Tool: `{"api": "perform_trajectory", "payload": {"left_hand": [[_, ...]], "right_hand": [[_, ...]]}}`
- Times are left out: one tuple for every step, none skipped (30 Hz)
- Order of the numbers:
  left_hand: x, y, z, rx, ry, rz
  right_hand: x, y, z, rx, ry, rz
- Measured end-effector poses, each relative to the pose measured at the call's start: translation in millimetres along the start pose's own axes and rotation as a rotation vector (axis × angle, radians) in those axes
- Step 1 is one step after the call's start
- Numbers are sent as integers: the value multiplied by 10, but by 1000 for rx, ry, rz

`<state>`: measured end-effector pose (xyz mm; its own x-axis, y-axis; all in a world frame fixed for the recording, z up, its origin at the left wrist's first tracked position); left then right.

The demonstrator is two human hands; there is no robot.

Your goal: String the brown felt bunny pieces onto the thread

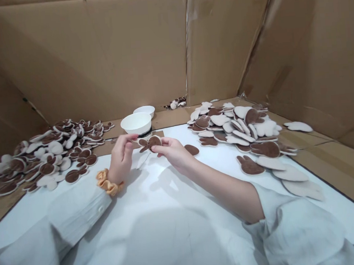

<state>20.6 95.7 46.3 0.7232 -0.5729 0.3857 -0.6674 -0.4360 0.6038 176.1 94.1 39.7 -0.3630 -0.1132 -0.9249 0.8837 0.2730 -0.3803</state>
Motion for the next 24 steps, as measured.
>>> {"api": "perform_trajectory", "payload": {"left_hand": [[81,0,62,-70,31,92],[158,-8,118,-143,58,142],[215,-8,161,-175,100,165],[254,-7,191,-185,146,182],[278,-7,209,-186,184,191],[291,-9,217,-180,211,201],[295,-13,218,-176,228,221],[296,-20,217,-179,237,257],[294,-30,214,-186,244,305],[290,-39,213,-195,256,362],[287,-50,214,-208,276,422],[286,-62,218,-224,302,483],[287,-76,223,-243,334,542],[292,-90,228,-262,366,599],[298,-104,233,-279,396,656],[307,-118,235,-294,420,713],[316,-131,235,-306,436,764],[323,-141,234,-318,444,799],[328,-150,232,-328,443,817],[327,-154,229,-332,436,810],[318,-152,226,-328,425,771],[303,-144,224,-313,410,704],[285,-131,221,-291,392,619],[267,-116,219,-268,371,535]], "right_hand": [[19,5,3,-2,-2,12],[38,8,6,-4,-1,27],[56,9,9,-9,1,42],[71,6,13,-17,8,58],[84,0,16,-30,15,76],[95,-9,20,-45,20,96],[102,-18,24,-60,25,118],[107,-28,27,-77,29,141],[110,-38,31,-95,34,163],[110,-47,34,-114,39,183],[111,-57,38,-133,43,199],[111,-65,41,-149,47,212],[112,-71,44,-158,50,220],[114,-75,47,-161,51,222],[116,-79,50,-159,53,220],[118,-81,52,-150,56,215],[121,-82,53,-138,59,209],[123,-83,55,-127,60,202],[125,-83,56,-114,63,198],[125,-81,57,-99,65,201],[122,-76,57,-83,72,210],[118,-72,58,-70,83,224],[112,-68,60,-63,96,245],[107,-64,62,-58,108,271]]}}
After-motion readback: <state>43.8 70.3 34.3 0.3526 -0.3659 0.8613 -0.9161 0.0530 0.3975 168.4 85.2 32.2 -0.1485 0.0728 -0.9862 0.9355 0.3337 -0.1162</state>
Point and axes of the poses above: each hand's wrist, its own z-axis away from the middle knuckle, its own y-axis out of the back of the hand, x = y × z, the point moved 4 cm from there along -z, towards the middle knuckle, and after that the axes turned 6 degrees about -z, right-handed, at the moved point
